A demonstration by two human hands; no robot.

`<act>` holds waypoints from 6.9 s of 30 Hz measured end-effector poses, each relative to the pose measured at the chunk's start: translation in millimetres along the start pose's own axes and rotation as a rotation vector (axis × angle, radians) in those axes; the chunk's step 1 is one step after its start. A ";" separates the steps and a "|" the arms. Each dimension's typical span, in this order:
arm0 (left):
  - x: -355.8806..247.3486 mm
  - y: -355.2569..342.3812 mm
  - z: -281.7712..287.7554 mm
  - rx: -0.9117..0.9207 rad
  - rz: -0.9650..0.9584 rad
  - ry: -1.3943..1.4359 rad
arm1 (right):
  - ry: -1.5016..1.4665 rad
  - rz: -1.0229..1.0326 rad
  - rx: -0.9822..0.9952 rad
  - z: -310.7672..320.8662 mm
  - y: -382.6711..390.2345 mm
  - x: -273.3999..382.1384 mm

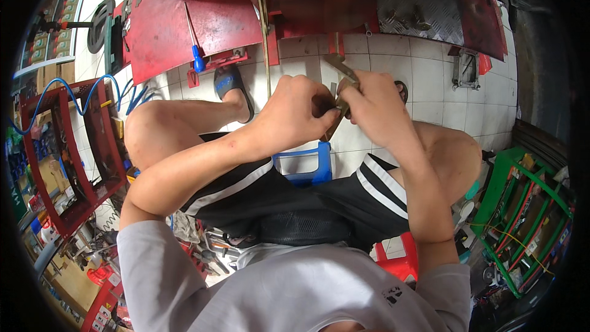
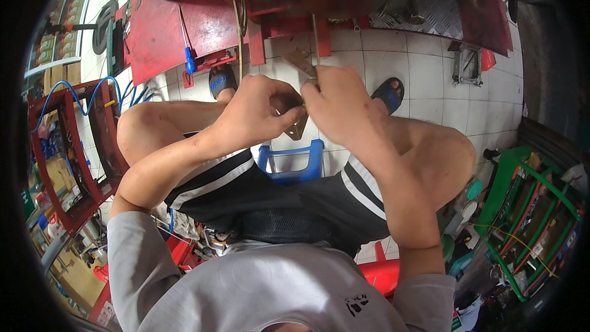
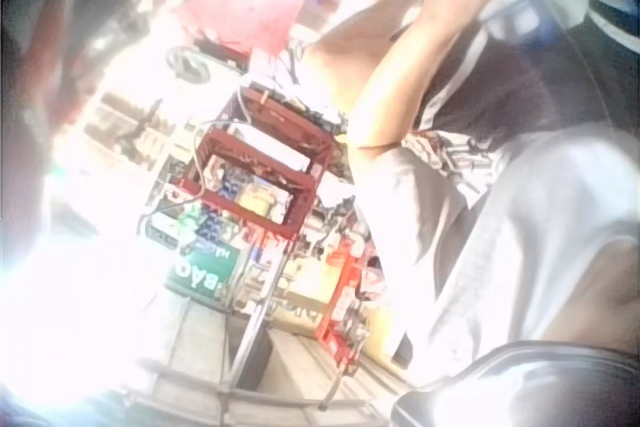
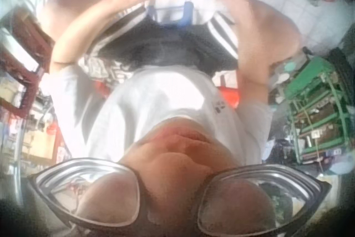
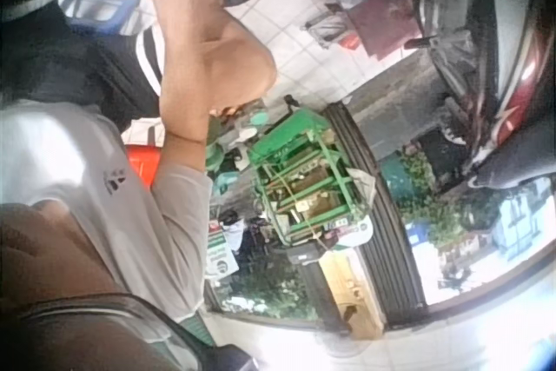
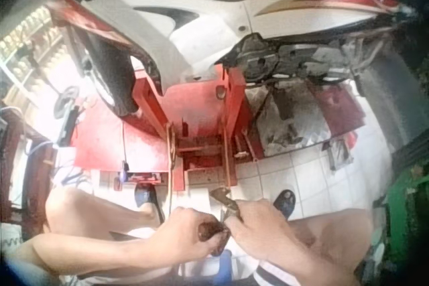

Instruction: The person sits on a low stool in a workshop, using a screwdriver to disassemble a metal bracket and a cylindrical component. They remove screws and separate the parts, then reassemble the bracket with a long metal rod, tightening the screws to secure the assembly.

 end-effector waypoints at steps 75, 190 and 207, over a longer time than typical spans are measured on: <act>20.5 23.5 -37.2 0.129 -0.033 0.078 | 0.274 -0.025 -0.610 36.4 -264.2 -187.7; 1.7 -27.0 -52.8 0.231 -0.132 -0.351 | -0.577 -0.367 0.287 -22.0 -18.2 -76.3; 27.2 -39.8 -57.1 0.108 0.004 -0.358 | 0.183 -0.407 0.243 20.5 -73.7 -152.9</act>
Point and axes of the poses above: each hand's wrist, its own y-axis away from the middle knuckle, its own z-axis out of the back of the hand, x = y × z, the point moved 8 cm from there along -y, towards the middle knuckle, and after that the axes turned 7 degrees about -z, right-handed, at the moved point
